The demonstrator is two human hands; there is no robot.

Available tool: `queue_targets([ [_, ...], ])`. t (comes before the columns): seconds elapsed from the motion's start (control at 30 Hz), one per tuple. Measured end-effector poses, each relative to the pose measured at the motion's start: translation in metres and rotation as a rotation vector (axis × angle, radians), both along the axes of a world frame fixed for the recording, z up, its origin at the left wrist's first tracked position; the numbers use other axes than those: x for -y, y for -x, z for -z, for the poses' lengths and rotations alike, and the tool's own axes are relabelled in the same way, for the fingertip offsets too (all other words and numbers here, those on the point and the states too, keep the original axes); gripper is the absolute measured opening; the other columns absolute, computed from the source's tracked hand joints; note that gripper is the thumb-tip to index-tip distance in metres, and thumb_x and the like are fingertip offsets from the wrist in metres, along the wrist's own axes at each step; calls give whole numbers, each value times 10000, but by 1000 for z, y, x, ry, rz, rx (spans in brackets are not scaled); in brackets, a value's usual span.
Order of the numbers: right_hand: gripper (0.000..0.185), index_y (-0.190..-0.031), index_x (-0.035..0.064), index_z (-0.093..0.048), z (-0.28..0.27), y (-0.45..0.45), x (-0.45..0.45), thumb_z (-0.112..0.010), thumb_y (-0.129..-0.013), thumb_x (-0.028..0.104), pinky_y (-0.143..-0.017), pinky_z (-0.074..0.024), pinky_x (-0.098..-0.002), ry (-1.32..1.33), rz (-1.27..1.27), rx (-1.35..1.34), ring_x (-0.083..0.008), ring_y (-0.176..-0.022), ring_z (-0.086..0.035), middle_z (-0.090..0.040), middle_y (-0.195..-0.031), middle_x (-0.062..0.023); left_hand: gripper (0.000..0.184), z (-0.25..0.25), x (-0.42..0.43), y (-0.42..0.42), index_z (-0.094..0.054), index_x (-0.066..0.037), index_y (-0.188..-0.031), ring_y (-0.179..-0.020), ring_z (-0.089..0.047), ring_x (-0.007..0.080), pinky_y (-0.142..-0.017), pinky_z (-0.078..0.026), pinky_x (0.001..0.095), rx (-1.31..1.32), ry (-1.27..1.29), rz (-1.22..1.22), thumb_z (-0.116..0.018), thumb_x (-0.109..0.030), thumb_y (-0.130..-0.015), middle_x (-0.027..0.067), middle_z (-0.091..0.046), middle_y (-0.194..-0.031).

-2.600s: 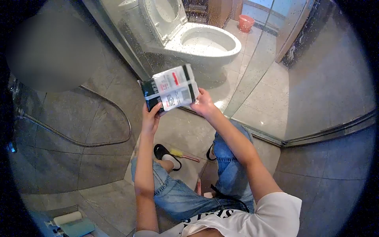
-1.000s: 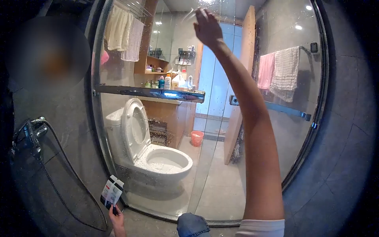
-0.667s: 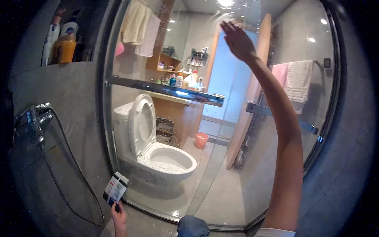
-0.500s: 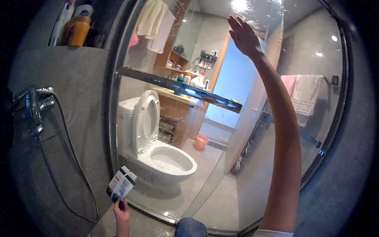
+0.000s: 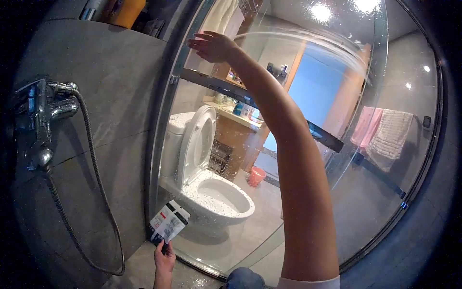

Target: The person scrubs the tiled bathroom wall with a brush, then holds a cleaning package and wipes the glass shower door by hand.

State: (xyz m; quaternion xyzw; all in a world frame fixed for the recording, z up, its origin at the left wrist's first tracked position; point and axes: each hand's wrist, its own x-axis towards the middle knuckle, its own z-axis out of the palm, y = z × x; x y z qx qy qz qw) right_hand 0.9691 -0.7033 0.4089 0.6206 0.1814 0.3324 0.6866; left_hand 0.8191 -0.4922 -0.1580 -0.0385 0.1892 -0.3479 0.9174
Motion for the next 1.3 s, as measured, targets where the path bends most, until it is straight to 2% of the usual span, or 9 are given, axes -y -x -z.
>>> queue_targets([
  [0.1, 315, -1056, 147, -451, -17, 17, 1, -410, -763, 252, -919, -221, -287, -48, -179, -230, -140, -1088, -315, -391, -1149, 21, 138, -6, -7, 4, -496, 39, -840, -737, -540, 171, -681, -476, 252, -9, -25, -18, -496, -2, -708, 107, -548, -818],
  [0.2, 340, -1067, 142, -419, -74, 56, 16, -354, -764, 283, -890, -236, -359, -139, 215, 326, -189, -1064, -337, -422, -1104, -33, 141, 0, -10, 7, -501, 23, -837, -737, -543, 168, -679, -478, 253, 14, 10, -16, -510, 2, -697, 98, -551, -816],
  [0.27, 281, -1019, 84, -454, -89, 90, 11, -386, -771, 198, -862, -271, -339, -798, -226, 444, -241, -980, -389, -470, -999, -78, 142, -6, -14, 9, -503, 19, -835, -738, -544, 168, -675, -479, 255, 15, 10, -18, -511, 6, -694, 96, -552, -818],
  [0.4, 375, -1102, 81, -398, -75, 95, 5, -366, -758, 228, -892, -222, -373, -342, -249, 748, -275, -1072, -303, -360, -1159, -116, 157, -3, -16, 6, -503, 11, -839, -743, -548, 174, -670, -484, 264, 8, 36, 20, -514, 20, -683, 93, -552, -831],
  [0.57, 368, -1145, 238, -347, -29, 11, -3, -303, -795, 344, -893, -186, -438, -153, 0, 498, -163, -1119, -266, -368, -1167, 30, 170, -5, -17, 5, -498, 14, -848, -750, -548, 183, -669, -486, 273, 16, 30, 10, -514, 28, -678, 96, -549, -839],
  [0.63, 371, -1146, 206, -347, -1, -9, -9, -307, -798, 330, -923, -189, -365, -160, -47, 68, -139, -1118, -269, -352, -1178, -2, 178, -6, -16, 7, -495, 20, -855, -752, -547, 189, -664, -488, 272, 17, 22, 3, -513, 32, -678, 97, -546, -849],
  [0.93, 378, -1171, 206, -306, 6, 30, -10, -349, -801, 271, -949, -170, -334, -30, -53, -273, -160, -1136, -248, -275, -1230, 13, 168, -9, -16, 13, -497, 5, -856, -762, -546, 173, -642, -491, 262, 29, 2, -29, -509, 20, -689, 89, -547, -846],
  [1.17, 347, -1166, 228, -320, -22, 115, 22, -297, -824, 286, -956, -140, -334, -163, -20, 168, -157, -1153, -212, -290, -1223, 29, 158, -23, -21, 19, -500, 5, -854, -737, -547, 171, -655, -488, 268, 54, -21, -35, -509, 11, -697, 91, -549, -829],
  [1.3, 307, -1092, 165, -421, 11, 177, 25, -282, -838, 267, -946, -162, -344, -516, 99, -218, -188, -1153, -207, -287, -1225, -11, 156, -18, -17, 20, -497, 9, -858, -736, -547, 168, -664, -486, 264, 34, 12, -58, -502, 11, -702, 94, -549, -834],
])
